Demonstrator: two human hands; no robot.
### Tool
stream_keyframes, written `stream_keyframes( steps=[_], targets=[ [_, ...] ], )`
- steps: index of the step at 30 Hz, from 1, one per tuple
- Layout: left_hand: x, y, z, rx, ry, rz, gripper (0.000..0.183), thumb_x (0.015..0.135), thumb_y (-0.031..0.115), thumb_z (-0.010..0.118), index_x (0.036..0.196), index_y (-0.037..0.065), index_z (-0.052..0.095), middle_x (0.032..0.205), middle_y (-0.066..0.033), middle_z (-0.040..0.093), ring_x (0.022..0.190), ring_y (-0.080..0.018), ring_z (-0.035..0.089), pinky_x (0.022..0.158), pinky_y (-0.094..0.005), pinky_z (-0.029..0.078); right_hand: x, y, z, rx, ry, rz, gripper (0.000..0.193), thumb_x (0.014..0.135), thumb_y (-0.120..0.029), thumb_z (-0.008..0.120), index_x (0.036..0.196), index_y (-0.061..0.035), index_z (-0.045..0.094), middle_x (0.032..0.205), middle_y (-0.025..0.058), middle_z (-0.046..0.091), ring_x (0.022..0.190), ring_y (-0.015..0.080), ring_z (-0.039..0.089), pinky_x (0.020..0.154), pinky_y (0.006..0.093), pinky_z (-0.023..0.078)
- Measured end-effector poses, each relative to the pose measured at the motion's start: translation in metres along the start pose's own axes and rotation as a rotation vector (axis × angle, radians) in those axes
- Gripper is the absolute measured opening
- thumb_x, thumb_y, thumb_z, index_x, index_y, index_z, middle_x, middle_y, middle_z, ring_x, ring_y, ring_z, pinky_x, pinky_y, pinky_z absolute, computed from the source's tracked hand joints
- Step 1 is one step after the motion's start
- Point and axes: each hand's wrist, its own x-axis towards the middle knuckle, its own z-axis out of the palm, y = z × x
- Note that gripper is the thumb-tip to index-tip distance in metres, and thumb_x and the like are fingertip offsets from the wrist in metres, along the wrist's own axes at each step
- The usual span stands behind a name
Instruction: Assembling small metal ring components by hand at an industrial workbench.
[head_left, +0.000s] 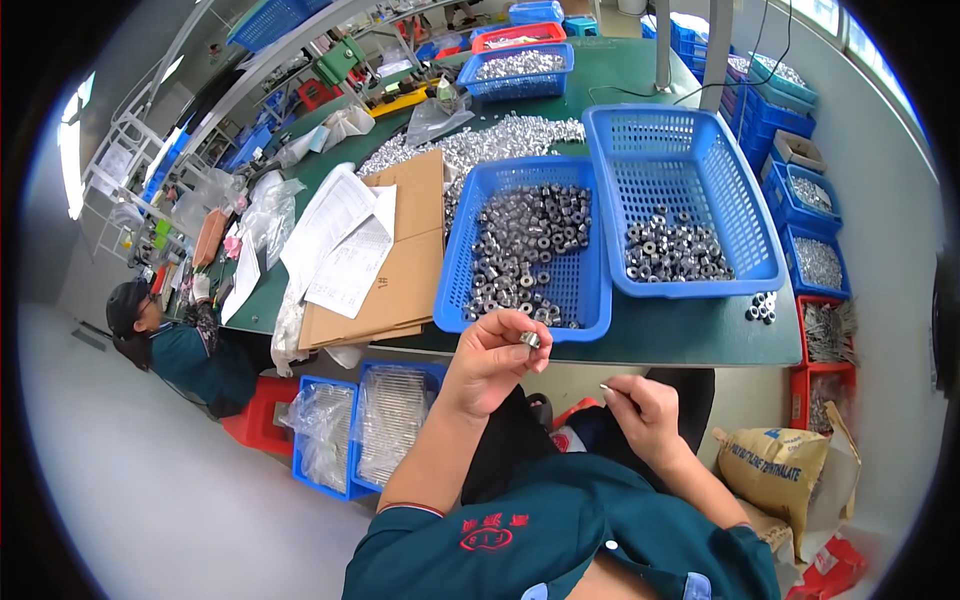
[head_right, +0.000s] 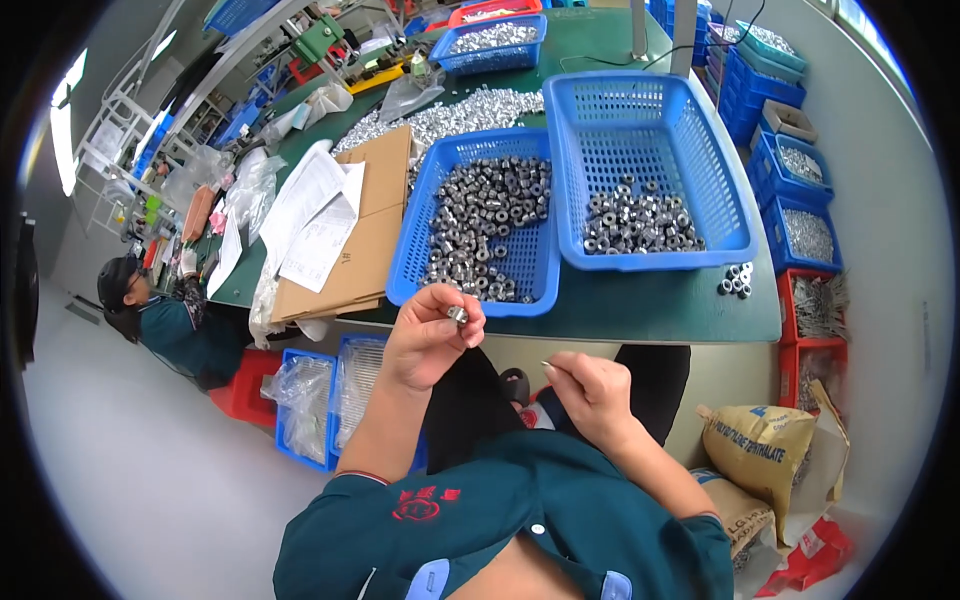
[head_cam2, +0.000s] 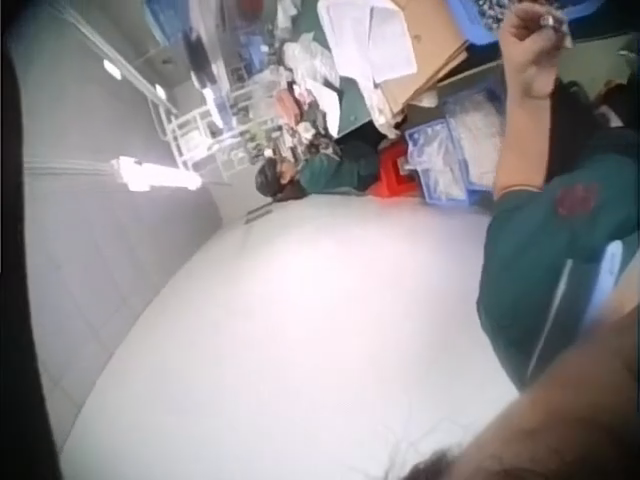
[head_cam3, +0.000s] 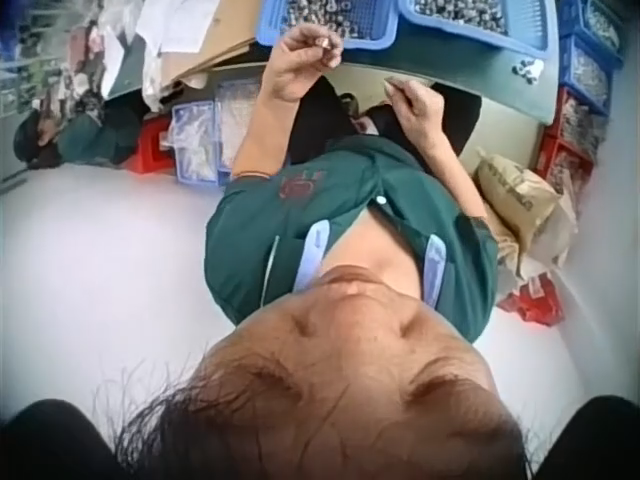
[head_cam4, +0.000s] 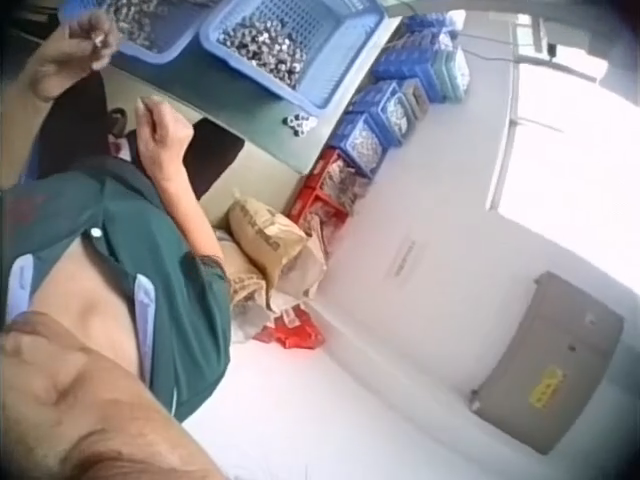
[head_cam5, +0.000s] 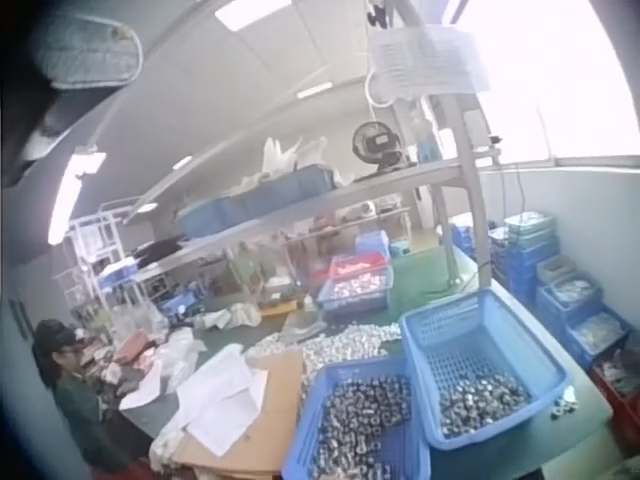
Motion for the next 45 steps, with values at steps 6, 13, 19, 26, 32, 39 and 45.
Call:
stream_keyframes(
  steps=[6, 13, 19, 26, 32, 39, 45],
  targets=[
    [-0.032, -0.022, 0.005, -0.108, 0.077, -0.029, 0.021, 0.078, -0.003, 0.07, 0.096, 0.003, 0.062, 0.102, -0.0145, 0.061, 0.087, -0.0174, 0.061, 0.075, -0.0292, 0.051, 0.038, -0.047, 0.007, 0.059, -0.107, -0.183, 0.009, 0.08, 0.001, 0.065, 0.085, 0.0001, 0.059, 0.074, 0.0109, 0.063, 0.059, 0.0253, 0.06, 0.054, 0.0315, 0.046],
    [-0.055, -0.018, 0.003, 0.273, 0.067, 0.016, 0.017, 0.081, -0.007, 0.066, 0.094, 0.003, 0.06, 0.104, -0.0095, 0.06, 0.091, -0.013, 0.06, 0.083, -0.0259, 0.05, 0.027, -0.049, 0.023, 0.101, -0.229, -0.128, 0.011, 0.08, 0.0, 0.066, 0.086, 0.0001, 0.057, 0.077, 0.0118, 0.065, 0.061, 0.0262, 0.062, 0.054, 0.0323, 0.047],
    [-0.061, -0.014, 0.003, 0.406, 0.008, -0.001, 0.015, 0.082, -0.009, 0.064, 0.093, 0.001, 0.06, 0.101, -0.008, 0.061, 0.09, -0.0126, 0.06, 0.081, -0.0261, 0.051, 0.027, -0.051, 0.02, -0.077, -0.223, -0.301, 0.01, 0.078, -0.005, 0.068, 0.084, -0.0041, 0.06, 0.062, 0.0072, 0.059, 0.054, 0.0249, 0.06, 0.049, 0.0353, 0.046],
    [-0.058, -0.015, 0.0, 0.481, -0.006, 0.01, 0.014, 0.083, -0.009, 0.063, 0.093, 0.0, 0.06, 0.1, -0.0087, 0.062, 0.087, -0.013, 0.062, 0.077, -0.0265, 0.052, 0.017, -0.049, 0.024, 0.032, -0.273, -0.104, 0.01, 0.085, -0.012, 0.064, 0.082, -0.0045, 0.058, 0.061, 0.0043, 0.057, 0.048, 0.0173, 0.055, 0.045, 0.0299, 0.041],
    [-0.055, -0.012, 0.005, 0.598, -0.043, 0.074, 0.013, 0.083, -0.01, 0.062, 0.093, -0.001, 0.059, 0.097, -0.0082, 0.061, 0.086, -0.0138, 0.062, 0.074, -0.0264, 0.053, 0.02, -0.046, 0.019, 1.005, -0.529, 0.934, 0.024, 0.095, -0.024, 0.056, 0.086, -0.0021, 0.056, 0.052, -0.0008, 0.045, 0.044, 0.0063, 0.037, 0.041, 0.0213, 0.023],
    [-0.054, -0.016, 0.006, 0.64, 0.033, 0.018, 0.013, 0.083, -0.01, 0.062, 0.092, -0.001, 0.06, 0.097, -0.0081, 0.061, 0.087, -0.0135, 0.061, 0.075, -0.0254, 0.052, 0.013, -0.034, 0.016, 1.284, -0.563, 1.05, 0.022, 0.095, -0.023, 0.055, 0.087, -0.0025, 0.057, 0.055, -0.0005, 0.047, 0.046, 0.0058, 0.039, 0.044, 0.0211, 0.027],
    [-0.053, -0.012, 0.023, 1.088, 0.112, 0.116, 0.016, 0.079, -0.011, 0.062, 0.091, -0.001, 0.06, 0.096, -0.008, 0.061, 0.085, -0.0136, 0.061, 0.073, -0.0251, 0.051, 0.012, -0.054, 0.009, 0.289, -0.388, 0.44, 0.011, 0.091, -0.013, 0.058, 0.091, -0.0021, 0.059, 0.072, 0.0109, 0.064, 0.063, 0.0204, 0.062, 0.057, 0.0299, 0.047]
  ],
)
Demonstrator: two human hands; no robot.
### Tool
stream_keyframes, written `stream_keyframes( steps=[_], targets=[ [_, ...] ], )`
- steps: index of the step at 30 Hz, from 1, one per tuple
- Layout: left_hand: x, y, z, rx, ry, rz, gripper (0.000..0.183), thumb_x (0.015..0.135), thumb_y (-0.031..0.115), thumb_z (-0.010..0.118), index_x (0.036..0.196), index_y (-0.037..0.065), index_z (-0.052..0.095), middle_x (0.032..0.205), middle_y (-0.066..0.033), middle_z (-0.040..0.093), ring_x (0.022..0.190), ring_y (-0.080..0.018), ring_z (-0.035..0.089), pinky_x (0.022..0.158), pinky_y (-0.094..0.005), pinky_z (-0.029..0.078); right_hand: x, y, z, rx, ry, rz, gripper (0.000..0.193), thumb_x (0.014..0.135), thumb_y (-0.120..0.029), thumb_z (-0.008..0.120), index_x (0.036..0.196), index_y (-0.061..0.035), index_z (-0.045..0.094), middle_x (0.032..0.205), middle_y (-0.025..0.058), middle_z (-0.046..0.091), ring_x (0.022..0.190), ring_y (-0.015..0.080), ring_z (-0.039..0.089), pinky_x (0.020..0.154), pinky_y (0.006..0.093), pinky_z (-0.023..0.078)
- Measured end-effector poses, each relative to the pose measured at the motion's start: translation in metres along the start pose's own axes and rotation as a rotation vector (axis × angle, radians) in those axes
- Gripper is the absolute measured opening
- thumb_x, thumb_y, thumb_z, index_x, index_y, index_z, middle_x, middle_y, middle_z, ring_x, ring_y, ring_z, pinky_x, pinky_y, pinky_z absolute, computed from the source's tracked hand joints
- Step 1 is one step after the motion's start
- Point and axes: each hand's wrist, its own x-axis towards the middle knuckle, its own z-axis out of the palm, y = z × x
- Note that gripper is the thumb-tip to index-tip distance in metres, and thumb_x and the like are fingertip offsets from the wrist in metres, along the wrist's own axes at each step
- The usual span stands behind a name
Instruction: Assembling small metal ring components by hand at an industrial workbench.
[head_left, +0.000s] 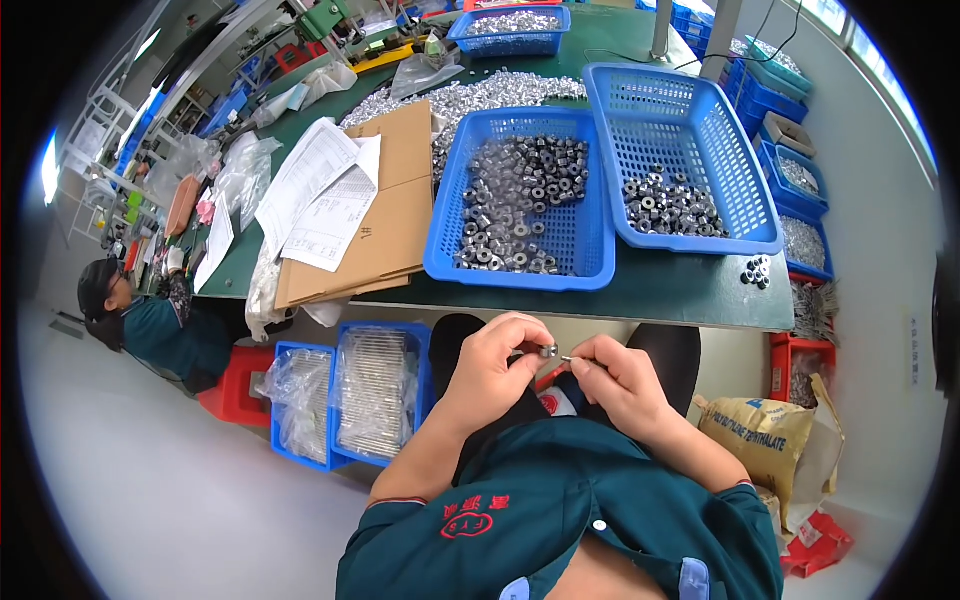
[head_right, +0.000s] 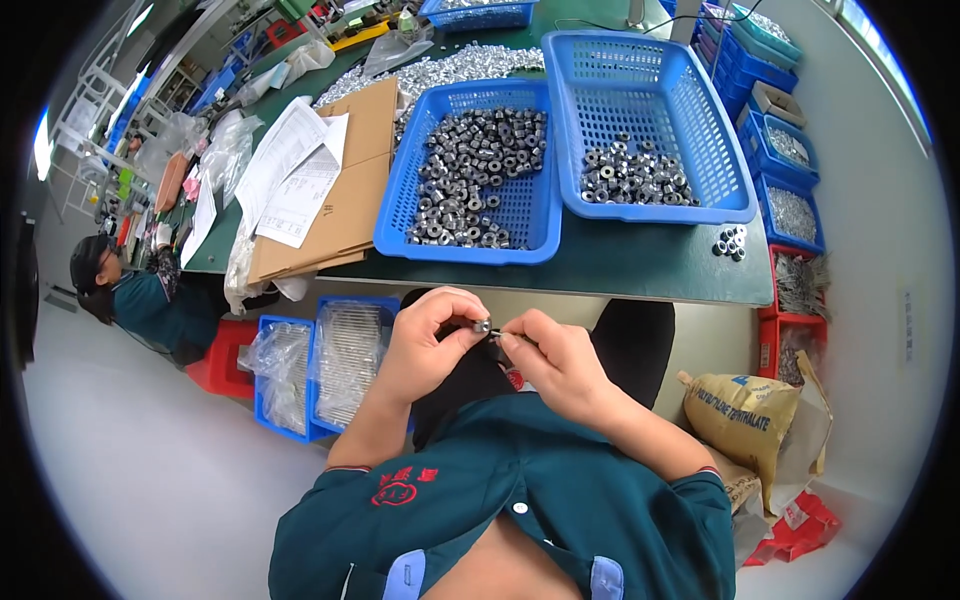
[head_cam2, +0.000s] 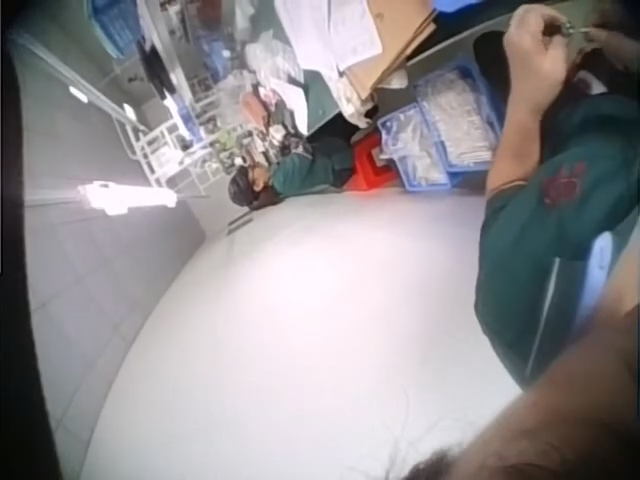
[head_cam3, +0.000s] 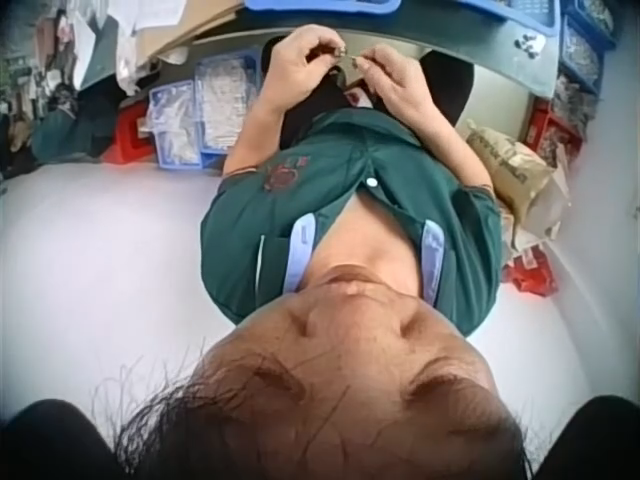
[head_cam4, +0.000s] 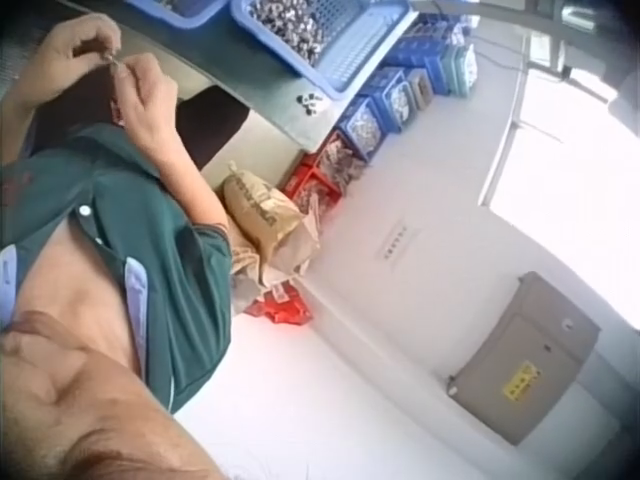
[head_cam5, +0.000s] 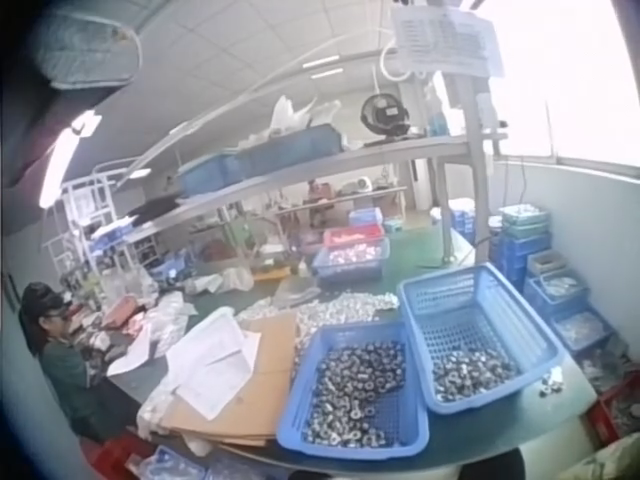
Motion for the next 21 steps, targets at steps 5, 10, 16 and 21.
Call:
stream_keyframes(
  steps=[5, 10, 16, 21],
  targets=[
    [0.003, 0.006, 0.008, 0.186, 0.031, 0.121, 0.02, 0.073, -0.013, 0.061, 0.09, -0.001, 0.06, 0.093, -0.0104, 0.062, 0.082, -0.0184, 0.062, 0.069, -0.0276, 0.051, 0.002, 0.008, 0.003, -0.349, 0.096, -0.207, 0.008, 0.084, -0.009, 0.062, 0.085, -0.0037, 0.056, 0.071, 0.0122, 0.063, 0.067, 0.0283, 0.064, 0.056, 0.0362, 0.048],
    [0.007, 0.005, 0.01, 0.389, 0.007, 0.233, 0.021, 0.071, -0.013, 0.059, 0.088, -0.001, 0.058, 0.091, -0.0136, 0.061, 0.08, -0.0272, 0.061, 0.067, -0.0327, 0.052, 0.006, 0.0, 0.003, -0.836, 0.162, -0.552, 0.008, 0.076, 0.001, 0.061, 0.08, -0.0037, 0.057, 0.063, 0.0102, 0.059, 0.053, 0.0302, 0.058, 0.048, 0.0373, 0.045],
    [0.023, 0.011, 0.018, 0.543, 0.005, 0.371, 0.021, 0.069, -0.011, 0.061, 0.087, -0.001, 0.057, 0.089, -0.0138, 0.061, 0.083, -0.0319, 0.06, 0.07, -0.0377, 0.051, 0.007, 0.015, 0.002, 0.073, 0.145, 0.019, 0.015, 0.091, -0.015, 0.059, 0.086, -0.0013, 0.055, 0.056, 0.0053, 0.053, 0.047, 0.0134, 0.051, 0.048, 0.029, 0.044],
    [0.045, 0.035, 0.025, 0.729, -0.132, 0.526, 0.024, 0.064, -0.009, 0.057, 0.086, 0.0, 0.057, 0.087, -0.0139, 0.059, 0.081, -0.0315, 0.059, 0.069, -0.0387, 0.05, 0.008, 0.021, -0.023, 0.95, -0.117, 0.381, 0.019, 0.096, -0.02, 0.049, 0.09, -0.0038, 0.056, 0.054, 0.0021, 0.049, 0.042, 0.0077, 0.036, 0.04, 0.0236, 0.026]
  ],
)
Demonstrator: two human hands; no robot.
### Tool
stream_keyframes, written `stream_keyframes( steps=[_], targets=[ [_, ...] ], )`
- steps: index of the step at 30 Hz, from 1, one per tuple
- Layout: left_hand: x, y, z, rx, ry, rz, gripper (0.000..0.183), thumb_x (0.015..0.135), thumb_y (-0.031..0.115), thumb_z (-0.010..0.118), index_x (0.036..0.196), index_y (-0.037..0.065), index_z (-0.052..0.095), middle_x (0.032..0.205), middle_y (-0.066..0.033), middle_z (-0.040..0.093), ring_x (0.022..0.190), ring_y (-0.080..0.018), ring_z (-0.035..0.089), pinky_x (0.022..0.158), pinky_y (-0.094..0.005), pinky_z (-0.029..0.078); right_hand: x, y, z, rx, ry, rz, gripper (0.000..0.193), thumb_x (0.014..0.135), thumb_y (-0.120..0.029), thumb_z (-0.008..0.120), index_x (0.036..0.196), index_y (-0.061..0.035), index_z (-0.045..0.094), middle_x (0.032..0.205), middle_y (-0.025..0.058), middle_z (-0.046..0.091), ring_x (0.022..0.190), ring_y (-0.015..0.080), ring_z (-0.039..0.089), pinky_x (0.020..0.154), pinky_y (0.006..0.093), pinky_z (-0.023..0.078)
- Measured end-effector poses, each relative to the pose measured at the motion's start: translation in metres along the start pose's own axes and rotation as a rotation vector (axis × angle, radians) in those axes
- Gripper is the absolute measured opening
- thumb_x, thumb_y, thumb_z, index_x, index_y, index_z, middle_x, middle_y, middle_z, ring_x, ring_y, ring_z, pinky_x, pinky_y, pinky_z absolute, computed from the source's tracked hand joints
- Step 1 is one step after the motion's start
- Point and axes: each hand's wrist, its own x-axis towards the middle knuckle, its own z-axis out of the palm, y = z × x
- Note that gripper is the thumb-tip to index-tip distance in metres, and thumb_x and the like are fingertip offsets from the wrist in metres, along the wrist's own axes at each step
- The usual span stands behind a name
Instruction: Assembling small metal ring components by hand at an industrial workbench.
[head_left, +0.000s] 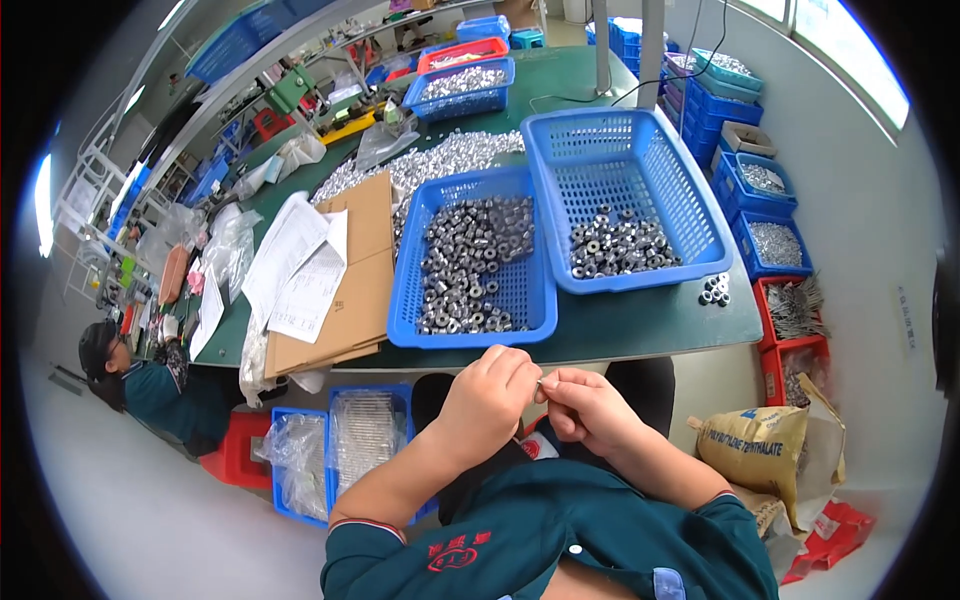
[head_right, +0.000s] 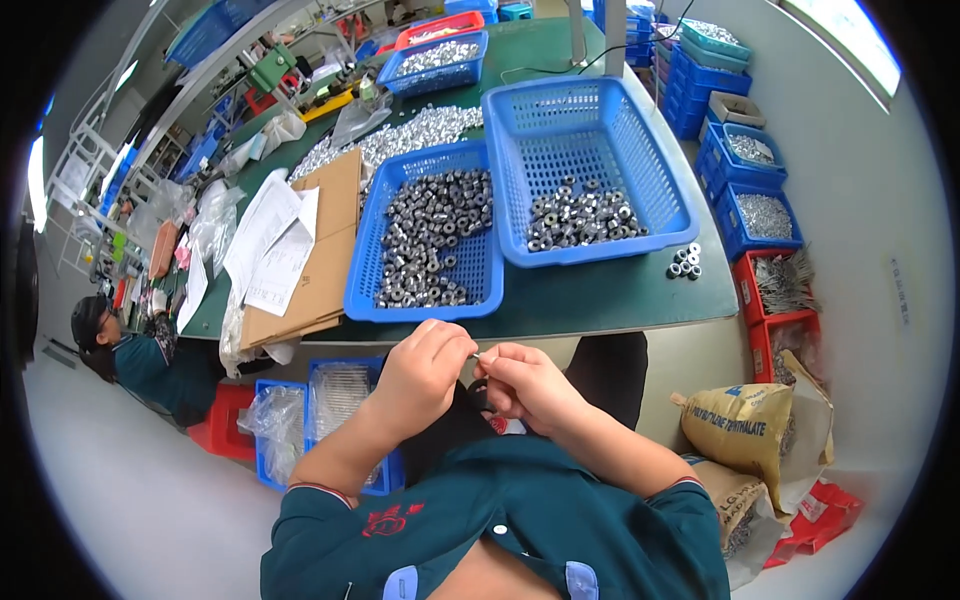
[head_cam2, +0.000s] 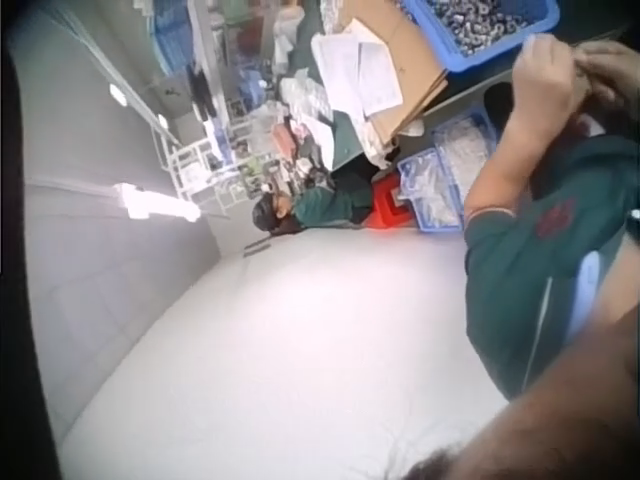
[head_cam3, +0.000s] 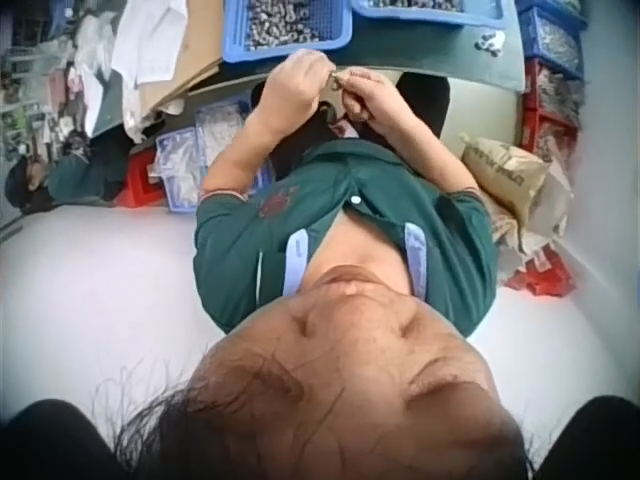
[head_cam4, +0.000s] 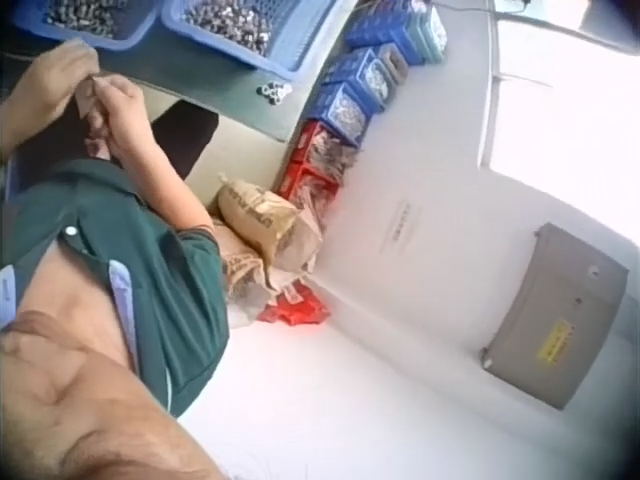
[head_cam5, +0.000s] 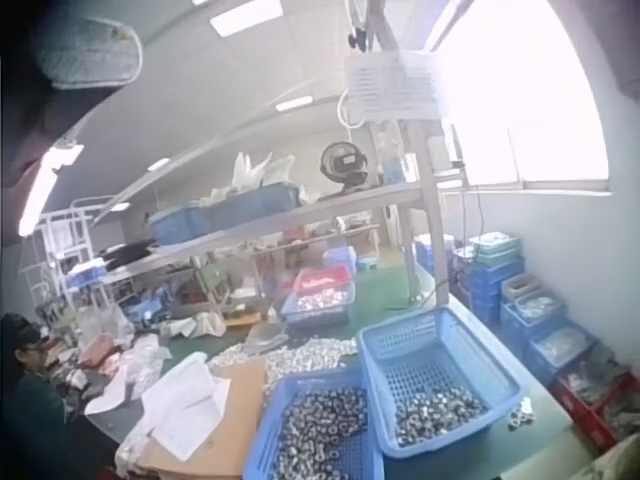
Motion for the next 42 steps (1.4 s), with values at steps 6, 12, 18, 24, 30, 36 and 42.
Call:
stream_keyframes(
  steps=[6, 12, 18, 24, 30, 36, 42],
  targets=[
    [0.087, -0.012, 0.0, -0.059, 0.093, 0.184, 0.017, 0.072, -0.005, 0.063, 0.086, 0.003, 0.057, 0.083, -0.0121, 0.06, 0.079, -0.0314, 0.06, 0.068, -0.0383, 0.05, -0.014, 0.002, -0.022, -0.044, 0.171, -0.265, 0.021, 0.096, -0.023, 0.052, 0.09, -0.0044, 0.057, 0.053, 0.0017, 0.047, 0.043, 0.0078, 0.037, 0.043, 0.0217, 0.027],
    [0.183, -0.067, 0.077, 0.002, -0.183, -0.007, 0.009, 0.074, 0.006, 0.057, 0.081, 0.009, 0.062, 0.082, -0.0116, 0.064, 0.082, -0.032, 0.063, 0.069, -0.0443, 0.049, -0.022, 0.03, -0.048, -0.04, 0.249, -0.186, 0.018, 0.093, -0.02, 0.054, 0.087, -0.0026, 0.058, 0.055, 0.0007, 0.048, 0.048, 0.0077, 0.042, 0.045, 0.0207, 0.03],
    [0.217, -0.087, 0.131, 0.262, -0.431, -0.172, 0.012, 0.074, 0.006, 0.056, 0.083, 0.009, 0.063, 0.086, -0.0126, 0.067, 0.088, -0.0325, 0.064, 0.074, -0.0456, 0.05, -0.028, 0.04, -0.063, -0.03, 0.32, -0.188, 0.018, 0.093, -0.019, 0.054, 0.085, -0.003, 0.057, 0.053, 0.0022, 0.048, 0.043, 0.0092, 0.039, 0.043, 0.0225, 0.029],
    [0.214, -0.116, 0.116, -0.028, -0.354, -0.159, 0.03, 0.073, 0.003, 0.057, 0.098, 0.012, 0.07, 0.097, -0.0149, 0.068, 0.093, -0.0326, 0.065, 0.081, -0.0418, 0.051, -0.023, 0.039, -0.068, -0.063, 0.32, -0.168, 0.018, 0.094, -0.019, 0.053, 0.086, -0.0029, 0.056, 0.053, 0.002, 0.048, 0.044, 0.0088, 0.038, 0.044, 0.0227, 0.029],
    [0.174, -0.13, 0.008, -0.133, -0.027, -0.193, 0.018, 0.08, 0.011, 0.06, 0.094, 0.007, 0.069, 0.092, -0.0131, 0.069, 0.087, -0.0283, 0.066, 0.076, -0.037, 0.052, -0.019, 0.05, -0.084, -0.038, 0.322, -0.116, 0.017, 0.092, -0.02, 0.055, 0.086, -0.0039, 0.057, 0.054, 0.0012, 0.049, 0.045, 0.0083, 0.04, 0.043, 0.0218, 0.029],
    [0.099, -0.163, 0.017, 0.08, -0.6, -0.288, 0.022, 0.075, 0.013, 0.069, 0.095, 0.006, 0.07, 0.089, -0.0119, 0.067, 0.086, -0.0274, 0.065, 0.076, -0.0391, 0.051, -0.013, 0.065, -0.083, -0.077, 0.292, 0.014, 0.016, 0.091, -0.02, 0.055, 0.085, -0.0053, 0.058, 0.055, 0.0001, 0.049, 0.047, 0.0076, 0.04, 0.044, 0.0215, 0.029],
    [0.068, -0.184, 0.06, 0.514, -0.571, -0.11, 0.018, 0.07, 0.019, 0.073, 0.085, 0.008, 0.07, 0.091, -0.0085, 0.064, 0.098, -0.028, 0.057, 0.085, -0.0388, 0.049, -0.007, 0.067, -0.075, -0.112, 0.278, 0.02, 0.016, 0.091, -0.019, 0.054, 0.086, -0.0052, 0.058, 0.056, -0.0003, 0.049, 0.048, 0.0071, 0.041, 0.046, 0.0211, 0.03]
  ],
)
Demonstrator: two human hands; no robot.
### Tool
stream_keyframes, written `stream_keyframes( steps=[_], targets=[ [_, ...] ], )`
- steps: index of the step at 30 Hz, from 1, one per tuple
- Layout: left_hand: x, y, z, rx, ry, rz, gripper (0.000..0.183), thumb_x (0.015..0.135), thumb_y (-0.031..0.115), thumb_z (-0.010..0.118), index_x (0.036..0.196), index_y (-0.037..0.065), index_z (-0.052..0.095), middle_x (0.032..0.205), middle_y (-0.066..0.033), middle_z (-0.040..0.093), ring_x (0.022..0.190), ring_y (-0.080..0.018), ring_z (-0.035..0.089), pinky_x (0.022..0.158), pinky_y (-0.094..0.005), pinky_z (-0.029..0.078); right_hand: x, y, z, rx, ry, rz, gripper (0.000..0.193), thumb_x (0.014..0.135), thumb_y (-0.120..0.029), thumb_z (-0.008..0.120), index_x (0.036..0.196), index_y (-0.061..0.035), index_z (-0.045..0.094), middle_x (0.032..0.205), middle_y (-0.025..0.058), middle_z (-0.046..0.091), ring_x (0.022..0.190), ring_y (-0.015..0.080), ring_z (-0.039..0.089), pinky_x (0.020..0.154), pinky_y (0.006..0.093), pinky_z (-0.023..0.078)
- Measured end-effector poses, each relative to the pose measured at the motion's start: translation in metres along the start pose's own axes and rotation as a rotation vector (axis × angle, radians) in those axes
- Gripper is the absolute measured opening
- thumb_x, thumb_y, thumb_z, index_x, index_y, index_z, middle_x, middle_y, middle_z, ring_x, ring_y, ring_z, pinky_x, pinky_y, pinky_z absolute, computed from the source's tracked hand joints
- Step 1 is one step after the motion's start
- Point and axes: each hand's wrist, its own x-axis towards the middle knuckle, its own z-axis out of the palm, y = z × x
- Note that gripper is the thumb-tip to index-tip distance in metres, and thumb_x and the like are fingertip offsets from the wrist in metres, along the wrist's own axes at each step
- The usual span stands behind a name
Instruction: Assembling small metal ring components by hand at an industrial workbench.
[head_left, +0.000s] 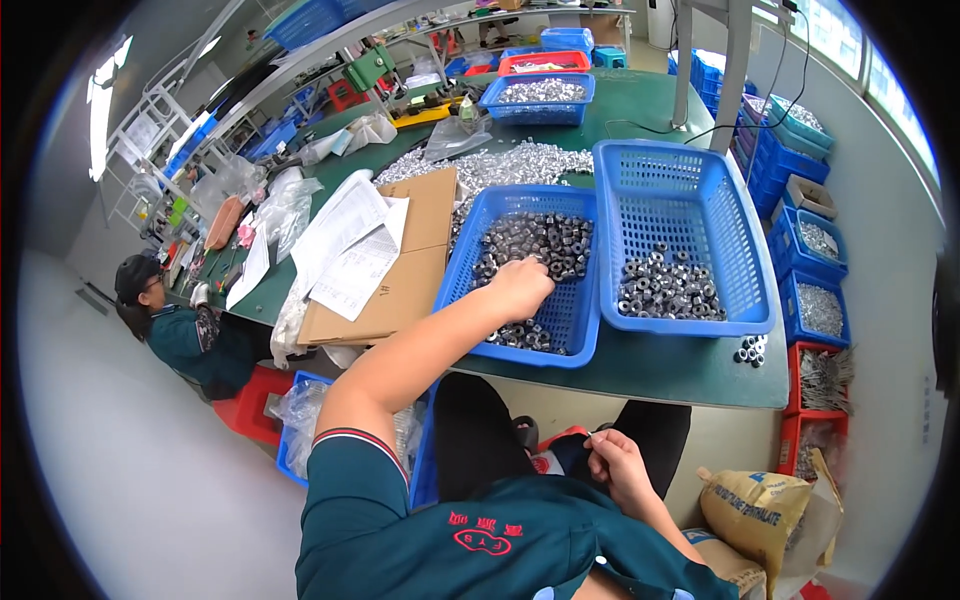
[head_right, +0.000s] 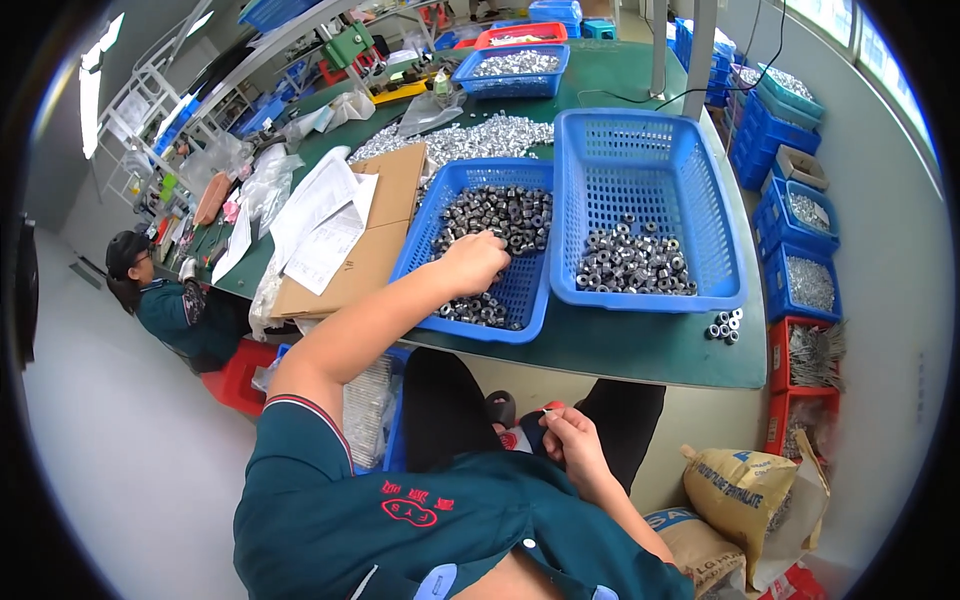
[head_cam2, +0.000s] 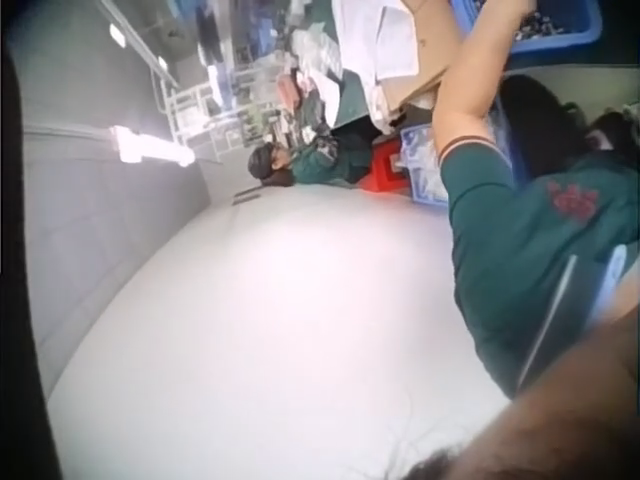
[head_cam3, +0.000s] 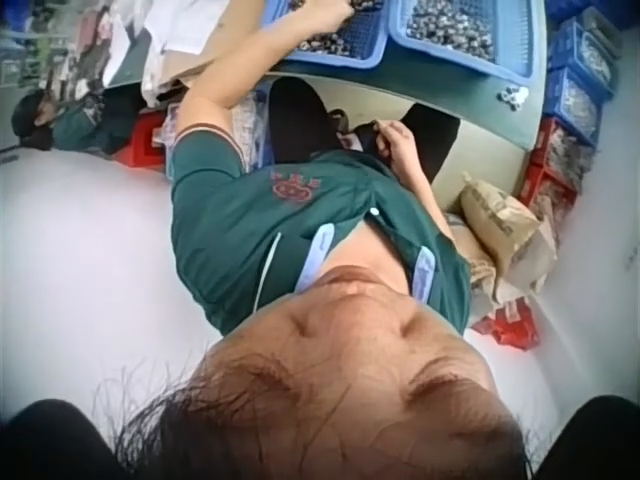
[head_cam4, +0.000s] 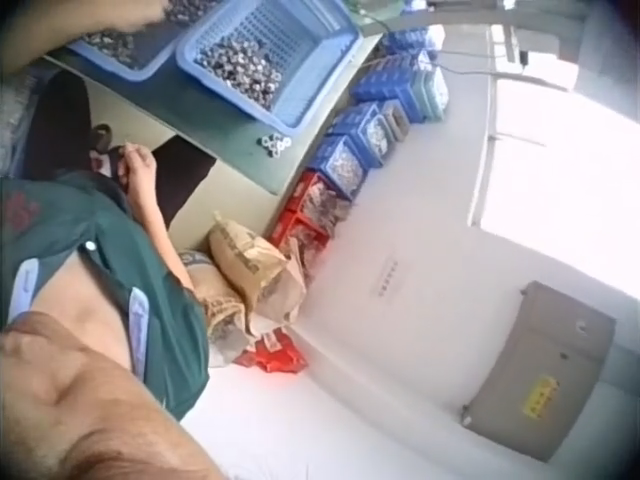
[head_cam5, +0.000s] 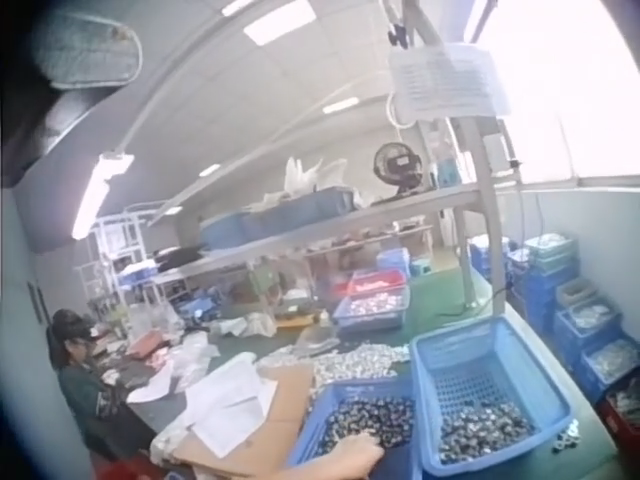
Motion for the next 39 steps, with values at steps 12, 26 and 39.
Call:
stream_keyframes(
  steps=[12, 26, 39],
  targets=[
    [-0.024, -0.002, -0.041, -1.04, 0.09, -0.17, 0.021, 0.075, 0.007, 0.072, 0.095, 0.003, 0.067, 0.085, -0.0062, 0.067, 0.081, -0.0161, 0.065, 0.071, -0.031, 0.052, -0.008, -0.001, 0.007, -0.015, 0.032, -0.037, 0.016, 0.091, -0.019, 0.054, 0.087, -0.0044, 0.058, 0.058, -0.0004, 0.05, 0.05, 0.0064, 0.041, 0.047, 0.0206, 0.031],
    [-0.138, 0.089, -0.044, -2.369, 0.236, -0.09, 0.023, 0.08, 0.002, 0.066, 0.102, -0.001, 0.063, 0.098, -0.0138, 0.065, 0.077, -0.0177, 0.062, 0.063, -0.0264, 0.049, -0.03, -0.089, 0.078, -0.707, -0.089, -0.729, 0.012, 0.094, -0.008, 0.053, 0.093, 0.0027, 0.056, 0.063, 0.0026, 0.055, 0.055, 0.0074, 0.052, 0.051, 0.0231, 0.041],
    [-0.163, 0.128, -0.033, -2.621, 0.366, -0.365, 0.021, 0.085, 0.0, 0.061, 0.105, 0.002, 0.062, 0.092, -0.0063, 0.066, 0.078, -0.0127, 0.062, 0.067, -0.0245, 0.048, -0.016, -0.074, 0.103, -0.919, -0.001, -0.896, 0.011, 0.09, -0.012, 0.059, 0.086, -0.0025, 0.057, 0.059, 0.0083, 0.059, 0.052, 0.0202, 0.063, 0.047, 0.0307, 0.046]
  ],
)
